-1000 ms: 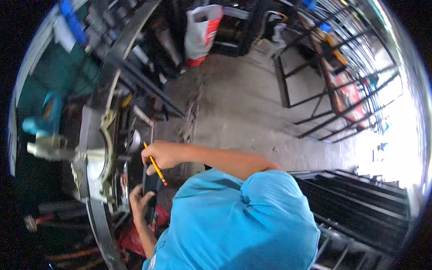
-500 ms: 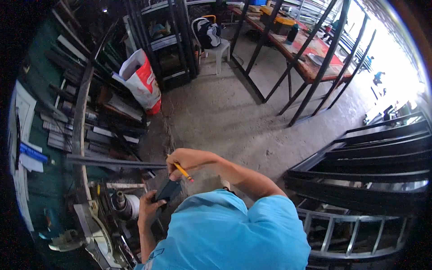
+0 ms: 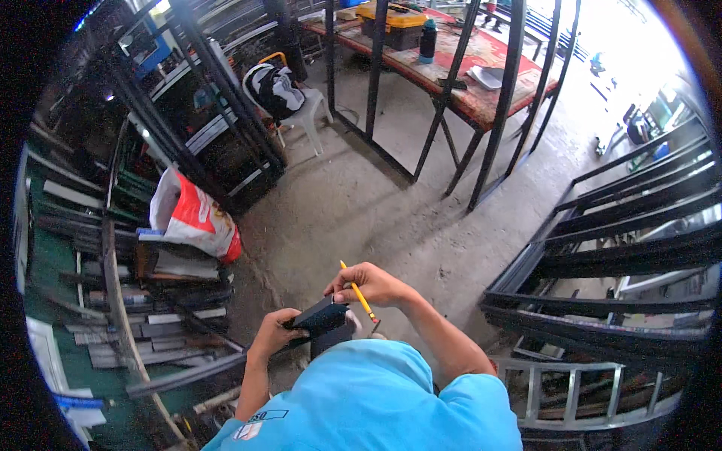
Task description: The person measures and marks a long metal profile with a tape measure and pencil, then uses a miter saw to cut the profile into shorter segments. The person repeats this process for multiple pieces, occasionally checking the fit of a cut piece against a larger frame structure.
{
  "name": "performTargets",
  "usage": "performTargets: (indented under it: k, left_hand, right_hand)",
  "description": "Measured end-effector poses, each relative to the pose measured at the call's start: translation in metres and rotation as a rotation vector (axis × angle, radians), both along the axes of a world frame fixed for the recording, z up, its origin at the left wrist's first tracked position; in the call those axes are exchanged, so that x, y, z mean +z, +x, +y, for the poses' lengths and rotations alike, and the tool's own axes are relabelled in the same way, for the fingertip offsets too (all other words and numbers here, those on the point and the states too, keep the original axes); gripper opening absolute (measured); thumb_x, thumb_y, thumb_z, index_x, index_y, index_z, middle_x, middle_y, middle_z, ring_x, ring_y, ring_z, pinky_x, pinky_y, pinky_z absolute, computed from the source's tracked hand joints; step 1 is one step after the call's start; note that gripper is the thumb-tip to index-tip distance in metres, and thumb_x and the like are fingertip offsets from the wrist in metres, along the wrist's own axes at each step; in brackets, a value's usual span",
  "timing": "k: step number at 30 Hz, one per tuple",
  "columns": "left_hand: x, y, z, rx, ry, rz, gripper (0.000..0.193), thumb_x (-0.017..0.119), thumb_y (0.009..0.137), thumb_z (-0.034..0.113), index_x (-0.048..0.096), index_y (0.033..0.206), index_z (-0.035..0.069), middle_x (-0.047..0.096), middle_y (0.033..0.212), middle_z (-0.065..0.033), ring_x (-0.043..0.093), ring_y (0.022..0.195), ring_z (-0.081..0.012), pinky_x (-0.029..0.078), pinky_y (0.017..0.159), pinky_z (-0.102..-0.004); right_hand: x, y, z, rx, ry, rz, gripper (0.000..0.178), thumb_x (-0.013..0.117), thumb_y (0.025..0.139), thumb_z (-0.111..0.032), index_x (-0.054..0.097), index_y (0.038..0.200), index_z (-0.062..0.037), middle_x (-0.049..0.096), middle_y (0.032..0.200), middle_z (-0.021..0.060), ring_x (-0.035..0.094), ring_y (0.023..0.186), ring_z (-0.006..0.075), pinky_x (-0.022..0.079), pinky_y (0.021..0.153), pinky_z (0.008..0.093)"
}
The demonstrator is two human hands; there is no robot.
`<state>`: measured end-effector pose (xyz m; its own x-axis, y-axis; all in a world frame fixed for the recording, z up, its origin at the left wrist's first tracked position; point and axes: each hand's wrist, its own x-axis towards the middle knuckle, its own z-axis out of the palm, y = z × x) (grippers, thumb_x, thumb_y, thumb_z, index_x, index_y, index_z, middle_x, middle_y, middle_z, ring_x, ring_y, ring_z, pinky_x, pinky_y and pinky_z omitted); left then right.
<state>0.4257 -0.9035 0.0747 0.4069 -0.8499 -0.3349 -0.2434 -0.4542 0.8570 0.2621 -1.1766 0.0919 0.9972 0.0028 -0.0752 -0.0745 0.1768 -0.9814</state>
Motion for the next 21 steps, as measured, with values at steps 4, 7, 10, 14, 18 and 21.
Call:
performTargets:
  k: [4, 7, 10, 14, 18, 21]
  left_hand:
    - [-0.022, 0.073, -0.074, -0.066, -0.099, 0.117, 0.033, 0.087, 0.074, -0.002, 0.075, 0.105, 0.002, 0.073, 0.097, -0.0012, 0.066, 0.092, -0.0116, 0.053, 0.084, -0.0297]
    - [-0.044, 0.137, -0.134, -0.045, -0.139, 0.225, 0.033, 0.086, 0.075, -0.003, 0.074, 0.105, 0.002, 0.072, 0.097, -0.0001, 0.065, 0.093, -0.0113, 0.053, 0.085, -0.0292]
    - [-0.058, 0.203, -0.207, 0.044, -0.320, 0.092, 0.032, 0.086, 0.076, -0.002, 0.073, 0.105, 0.002, 0.072, 0.098, 0.0007, 0.065, 0.093, -0.0109, 0.053, 0.086, -0.0292]
    - [-0.038, 0.278, -0.298, 0.170, -0.519, 0.382, 0.031, 0.084, 0.084, 0.003, 0.071, 0.112, 0.000, 0.071, 0.102, -0.0004, 0.064, 0.094, -0.0105, 0.053, 0.086, -0.0281]
    - [0.000, 0.320, -0.409, 0.192, -0.561, 0.323, 0.029, 0.082, 0.089, 0.005, 0.070, 0.115, -0.001, 0.072, 0.103, -0.0007, 0.065, 0.094, -0.0088, 0.053, 0.083, -0.0258]
    - [-0.003, 0.332, -0.501, 0.111, -0.628, 0.488, 0.027, 0.081, 0.090, 0.007, 0.070, 0.114, 0.000, 0.072, 0.102, 0.0006, 0.065, 0.092, -0.0072, 0.053, 0.082, -0.0250]
  right_hand:
    - [-0.012, 0.053, -0.052, -0.099, 0.103, -0.058, 0.017, 0.073, 0.098, -0.017, 0.070, 0.097, -0.0007, 0.075, 0.114, 0.0095, 0.065, 0.108, 0.0149, 0.050, 0.096, 0.0333]
    - [-0.023, 0.103, -0.099, -0.313, 0.087, -0.135, 0.012, 0.067, 0.102, -0.014, 0.069, 0.102, -0.0024, 0.072, 0.124, 0.0154, 0.067, 0.111, 0.0171, 0.053, 0.097, 0.0351]
    - [-0.028, 0.152, -0.169, -0.624, 0.079, -0.178, 0.017, 0.061, 0.106, -0.018, 0.067, 0.100, -0.0039, 0.073, 0.121, 0.0164, 0.068, 0.110, 0.0177, 0.053, 0.096, 0.0350]
    - [0.005, 0.157, -0.252, -0.662, -0.320, 0.123, 0.023, 0.057, 0.108, -0.022, 0.066, 0.100, -0.0027, 0.078, 0.105, 0.0155, 0.071, 0.101, 0.0164, 0.054, 0.090, 0.0329]
    - [-0.024, 0.151, -0.288, -0.960, -0.441, 0.078, 0.018, 0.066, 0.100, -0.007, 0.072, 0.115, 0.0005, 0.077, 0.109, 0.0154, 0.070, 0.098, 0.0135, 0.054, 0.086, 0.0302]
    - [-0.074, 0.128, -0.329, -1.075, -0.154, 0.102, 0.027, 0.069, 0.098, -0.007, 0.071, 0.124, 0.0013, 0.075, 0.115, 0.0154, 0.071, 0.096, 0.0162, 0.054, 0.088, 0.0277]
